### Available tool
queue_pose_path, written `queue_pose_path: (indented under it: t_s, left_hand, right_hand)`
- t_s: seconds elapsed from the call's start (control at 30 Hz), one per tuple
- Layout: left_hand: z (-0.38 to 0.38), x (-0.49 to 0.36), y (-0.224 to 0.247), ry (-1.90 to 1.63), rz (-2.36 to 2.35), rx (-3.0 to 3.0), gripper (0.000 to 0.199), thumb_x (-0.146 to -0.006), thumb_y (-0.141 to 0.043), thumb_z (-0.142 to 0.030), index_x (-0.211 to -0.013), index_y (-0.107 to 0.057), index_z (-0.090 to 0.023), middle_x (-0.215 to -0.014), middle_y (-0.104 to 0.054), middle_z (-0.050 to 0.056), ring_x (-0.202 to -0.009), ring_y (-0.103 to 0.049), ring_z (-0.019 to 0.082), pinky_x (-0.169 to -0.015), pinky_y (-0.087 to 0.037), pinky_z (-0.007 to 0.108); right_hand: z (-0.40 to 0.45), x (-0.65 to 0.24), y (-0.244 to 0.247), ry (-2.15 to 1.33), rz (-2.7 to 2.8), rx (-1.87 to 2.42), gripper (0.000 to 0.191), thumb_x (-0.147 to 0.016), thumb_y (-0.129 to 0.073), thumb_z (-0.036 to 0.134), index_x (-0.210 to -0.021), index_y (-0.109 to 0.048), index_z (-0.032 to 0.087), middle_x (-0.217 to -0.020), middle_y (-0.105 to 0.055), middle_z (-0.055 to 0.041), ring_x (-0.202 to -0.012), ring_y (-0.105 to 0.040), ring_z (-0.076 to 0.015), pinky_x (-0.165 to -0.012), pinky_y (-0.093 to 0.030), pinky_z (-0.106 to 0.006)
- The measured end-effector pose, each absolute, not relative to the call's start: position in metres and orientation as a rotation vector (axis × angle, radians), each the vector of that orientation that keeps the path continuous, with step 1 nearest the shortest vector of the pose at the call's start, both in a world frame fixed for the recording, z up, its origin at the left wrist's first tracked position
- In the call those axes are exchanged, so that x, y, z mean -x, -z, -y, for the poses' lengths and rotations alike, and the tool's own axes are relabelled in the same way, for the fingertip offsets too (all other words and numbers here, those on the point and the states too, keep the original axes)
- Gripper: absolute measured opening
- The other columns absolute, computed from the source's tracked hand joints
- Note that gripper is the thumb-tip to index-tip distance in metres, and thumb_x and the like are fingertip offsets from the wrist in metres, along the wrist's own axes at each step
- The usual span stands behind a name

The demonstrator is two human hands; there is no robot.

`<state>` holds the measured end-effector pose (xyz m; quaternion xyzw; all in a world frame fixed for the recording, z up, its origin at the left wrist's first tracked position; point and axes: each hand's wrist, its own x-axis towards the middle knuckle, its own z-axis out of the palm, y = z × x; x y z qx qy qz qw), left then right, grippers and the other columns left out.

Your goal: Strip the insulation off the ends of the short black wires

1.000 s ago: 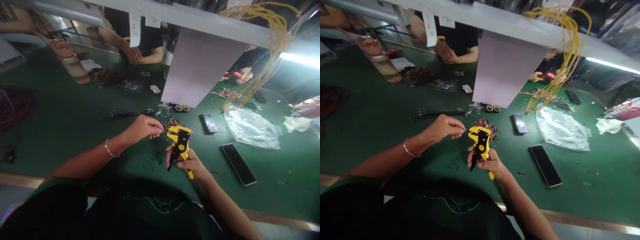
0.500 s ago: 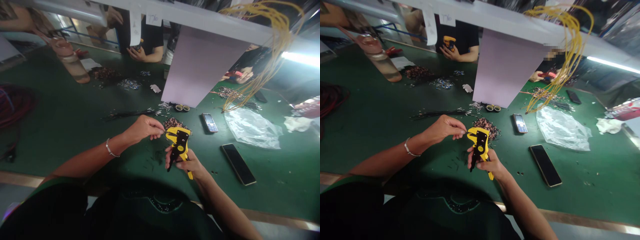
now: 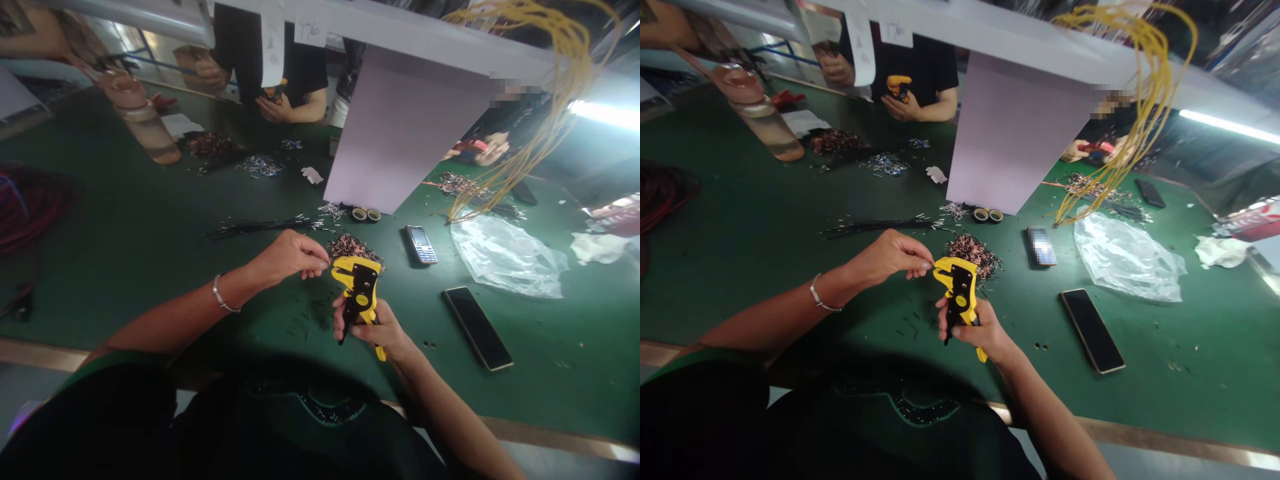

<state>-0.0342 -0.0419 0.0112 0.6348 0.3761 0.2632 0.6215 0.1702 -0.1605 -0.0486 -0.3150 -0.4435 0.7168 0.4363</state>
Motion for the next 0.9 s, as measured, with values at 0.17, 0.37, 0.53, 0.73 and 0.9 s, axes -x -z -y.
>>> queue_pose_path:
  t_s: [0.17, 0.37, 0.53, 0.73, 0.9]
  left_hand:
    - [0.042, 0.035, -0.011, -0.597, -0.856, -1.478, 0.008, -0.066, -0.069, -0.019, -0.071, -0.075, -0.015, -0.056, -0.065, 0.001, -0.049, -0.056, 0.009, -0.046, -0.045, 0.020]
    - [0.042, 0.035, -0.010, -0.591, -0.849, -1.471, 0.009, -0.065, -0.069, -0.018, -0.071, -0.075, -0.014, -0.055, -0.065, 0.001, -0.049, -0.057, 0.009, -0.046, -0.045, 0.020]
    - [0.041, 0.035, -0.008, -0.579, -0.841, -1.479, 0.009, -0.067, -0.070, -0.019, -0.072, -0.075, -0.015, -0.057, -0.065, 0.001, -0.050, -0.058, 0.009, -0.046, -0.046, 0.020]
    - [0.035, 0.036, -0.001, -0.572, -0.834, -1.486, 0.013, -0.068, -0.071, -0.020, -0.078, -0.077, -0.015, -0.061, -0.068, 0.002, -0.054, -0.059, 0.009, -0.049, -0.047, 0.021]
    - [0.026, 0.036, 0.010, -0.531, -0.819, -1.481, 0.017, -0.068, -0.072, -0.020, -0.084, -0.078, -0.015, -0.066, -0.071, 0.003, -0.054, -0.060, 0.009, -0.056, -0.051, 0.022]
  right_hand:
    - [0.162, -0.171, 0.052, -1.788, 1.092, 0.774, 0.039, -0.072, -0.078, 0.024, -0.106, -0.064, 0.014, -0.078, -0.066, -0.0037, -0.066, -0.064, -0.0172, -0.064, -0.052, -0.034]
    - [0.164, -0.171, 0.050, -1.792, 1.080, 0.799, 0.037, -0.071, -0.080, 0.027, -0.102, -0.065, 0.014, -0.076, -0.066, -0.0033, -0.064, -0.063, -0.0163, -0.062, -0.052, -0.033]
    - [0.166, -0.170, 0.051, -1.775, 1.045, 0.874, 0.033, -0.070, -0.081, 0.028, -0.096, -0.065, 0.014, -0.071, -0.065, -0.0021, -0.057, -0.061, -0.0154, -0.056, -0.051, -0.032]
    - [0.167, -0.166, 0.056, -1.698, 1.042, 0.958, 0.032, -0.070, -0.082, 0.031, -0.090, -0.064, 0.014, -0.068, -0.062, -0.0004, -0.053, -0.058, -0.0136, -0.052, -0.050, -0.031]
    - [0.166, -0.162, 0.064, -1.599, 1.105, 1.070, 0.026, -0.072, -0.077, 0.027, -0.089, -0.061, 0.016, -0.068, -0.060, 0.0008, -0.052, -0.057, -0.0123, -0.052, -0.050, -0.030]
